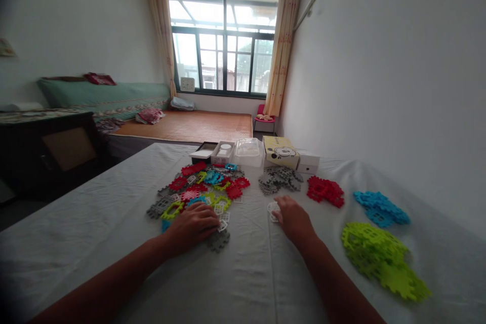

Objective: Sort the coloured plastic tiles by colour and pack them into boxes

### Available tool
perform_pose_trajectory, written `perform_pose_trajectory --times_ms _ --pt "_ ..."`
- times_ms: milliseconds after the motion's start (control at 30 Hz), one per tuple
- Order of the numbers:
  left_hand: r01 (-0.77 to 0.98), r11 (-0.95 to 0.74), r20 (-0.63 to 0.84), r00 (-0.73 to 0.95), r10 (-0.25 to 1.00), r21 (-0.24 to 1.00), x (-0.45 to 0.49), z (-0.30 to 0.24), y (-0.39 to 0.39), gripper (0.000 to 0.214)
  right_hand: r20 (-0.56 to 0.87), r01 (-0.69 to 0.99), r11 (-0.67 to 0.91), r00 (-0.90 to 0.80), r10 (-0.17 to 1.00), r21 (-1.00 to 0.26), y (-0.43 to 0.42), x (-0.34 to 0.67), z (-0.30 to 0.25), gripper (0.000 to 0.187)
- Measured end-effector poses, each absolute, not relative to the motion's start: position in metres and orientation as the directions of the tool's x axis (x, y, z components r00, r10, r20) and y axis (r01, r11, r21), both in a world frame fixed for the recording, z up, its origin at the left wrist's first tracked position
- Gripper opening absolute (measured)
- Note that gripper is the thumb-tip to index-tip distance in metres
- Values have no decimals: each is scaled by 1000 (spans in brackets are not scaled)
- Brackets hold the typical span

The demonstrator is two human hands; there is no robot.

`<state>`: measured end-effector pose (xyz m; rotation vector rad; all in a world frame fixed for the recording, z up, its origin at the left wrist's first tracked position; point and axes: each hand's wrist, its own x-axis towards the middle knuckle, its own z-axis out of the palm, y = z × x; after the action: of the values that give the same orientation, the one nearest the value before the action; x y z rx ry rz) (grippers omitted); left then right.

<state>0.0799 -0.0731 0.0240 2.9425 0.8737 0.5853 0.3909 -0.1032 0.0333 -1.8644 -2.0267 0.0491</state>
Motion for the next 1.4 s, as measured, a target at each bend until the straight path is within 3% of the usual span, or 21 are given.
perform_pose_trajectory --times_ms 67,167,300,400,500,667,867,933,1100,1267,1400 --pt "521 -838 337 768 544 166 81 24 -75 14 316 934 180 -77 946 -309 -106 378 30 34" --pt "517 -826 333 756 564 225 83 23 -77 19 298 813 427 -326 897 -396 -117 344 28 33" --pt "502 -822 338 750 568 269 82 21 -77 24 272 728 591 -525 807 -347 -127 306 26 37" --pt "507 -826 331 757 563 246 82 23 -77 23 287 743 593 -522 803 -309 -126 294 22 23" --pt "538 -826 307 768 562 168 80 26 -77 26 357 769 557 -448 819 -312 -119 298 18 22" --pt "682 -731 300 692 656 25 75 30 -72 17 468 883 337 -158 869 -328 -104 347 20 24" --pt "707 -707 373 657 656 -2 73 29 -68 16 421 982 96 -19 907 -162 -99 396 24 29" --pt "677 -735 389 673 629 19 75 27 -69 17 431 972 134 -40 901 -192 -101 389 25 34" --pt "521 -850 340 787 515 82 82 23 -78 23 404 866 400 -265 876 -299 -110 345 21 30" --pt "426 -895 290 847 445 130 88 28 -89 27 351 784 572 -479 805 -241 -114 318 15 31" --pt "422 -895 305 841 447 147 87 30 -88 25 297 784 598 -538 789 -168 -114 308 11 26"
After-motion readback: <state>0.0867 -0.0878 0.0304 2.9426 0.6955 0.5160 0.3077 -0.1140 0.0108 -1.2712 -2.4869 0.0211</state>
